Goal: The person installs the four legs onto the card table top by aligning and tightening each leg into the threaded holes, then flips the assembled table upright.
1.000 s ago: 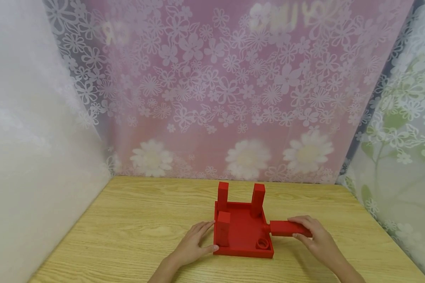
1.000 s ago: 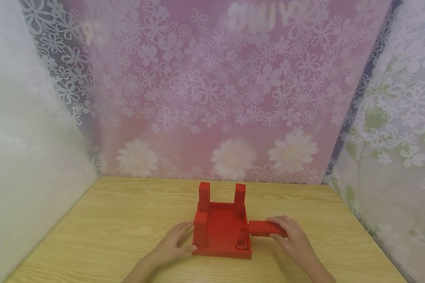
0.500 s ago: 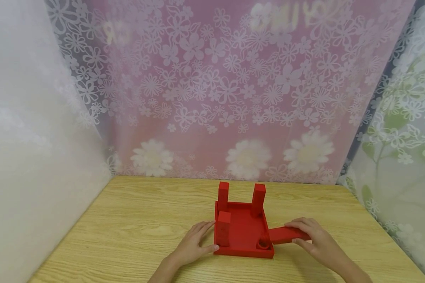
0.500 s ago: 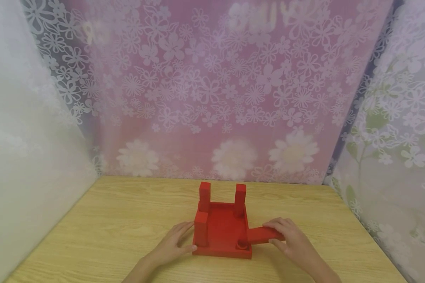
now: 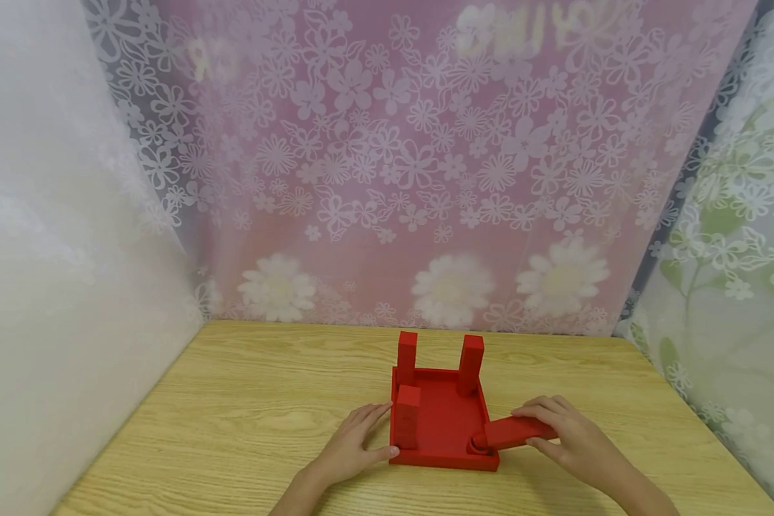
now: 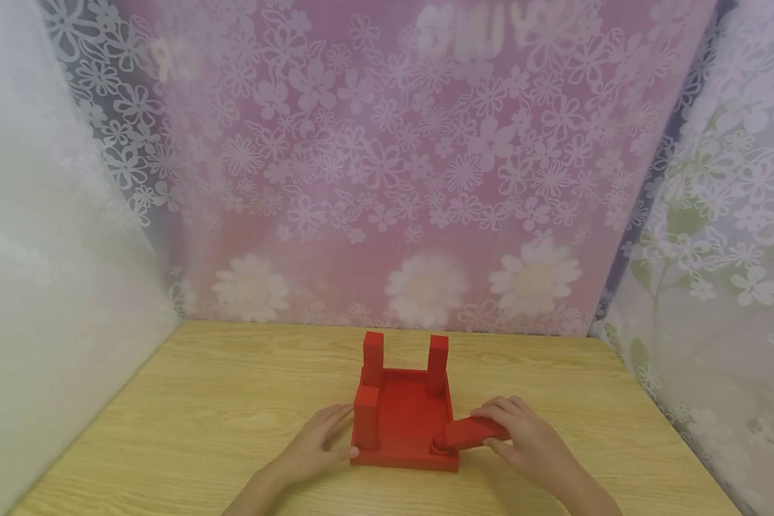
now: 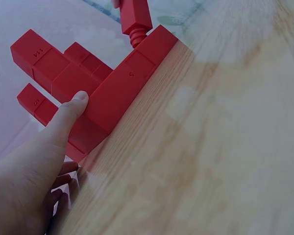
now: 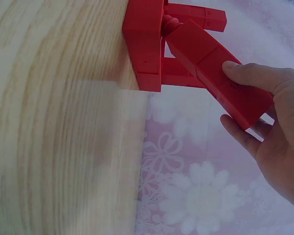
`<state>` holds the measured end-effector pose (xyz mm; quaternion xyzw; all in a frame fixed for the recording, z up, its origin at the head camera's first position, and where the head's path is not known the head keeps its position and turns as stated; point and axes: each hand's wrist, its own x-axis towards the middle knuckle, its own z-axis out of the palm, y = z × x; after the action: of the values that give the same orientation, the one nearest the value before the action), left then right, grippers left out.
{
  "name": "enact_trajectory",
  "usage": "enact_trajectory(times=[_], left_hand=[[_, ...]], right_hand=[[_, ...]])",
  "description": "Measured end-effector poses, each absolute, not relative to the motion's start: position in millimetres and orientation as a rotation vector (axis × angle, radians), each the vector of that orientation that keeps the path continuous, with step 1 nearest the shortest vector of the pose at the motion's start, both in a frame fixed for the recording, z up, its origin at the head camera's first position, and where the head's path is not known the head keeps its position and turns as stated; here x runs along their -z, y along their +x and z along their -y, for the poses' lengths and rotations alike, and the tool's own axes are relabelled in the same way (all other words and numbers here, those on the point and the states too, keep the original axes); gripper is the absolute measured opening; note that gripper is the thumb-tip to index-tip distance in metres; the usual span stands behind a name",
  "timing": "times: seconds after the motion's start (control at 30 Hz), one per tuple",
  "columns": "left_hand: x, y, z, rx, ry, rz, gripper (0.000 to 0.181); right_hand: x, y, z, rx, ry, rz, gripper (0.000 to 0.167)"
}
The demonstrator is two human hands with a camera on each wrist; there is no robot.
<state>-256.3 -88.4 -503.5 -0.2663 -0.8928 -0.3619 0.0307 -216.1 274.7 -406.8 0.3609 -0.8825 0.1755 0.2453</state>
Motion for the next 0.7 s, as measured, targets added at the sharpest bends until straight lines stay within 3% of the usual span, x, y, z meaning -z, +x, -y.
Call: enact_trajectory(times=[0.7], left_hand=[[504.4,-257.5,88.1,1.099,-0.828,2.746,0.072]], right_hand=[[395.8,-215.3,-249.6,-0.885,0.751,2.435,0.054]])
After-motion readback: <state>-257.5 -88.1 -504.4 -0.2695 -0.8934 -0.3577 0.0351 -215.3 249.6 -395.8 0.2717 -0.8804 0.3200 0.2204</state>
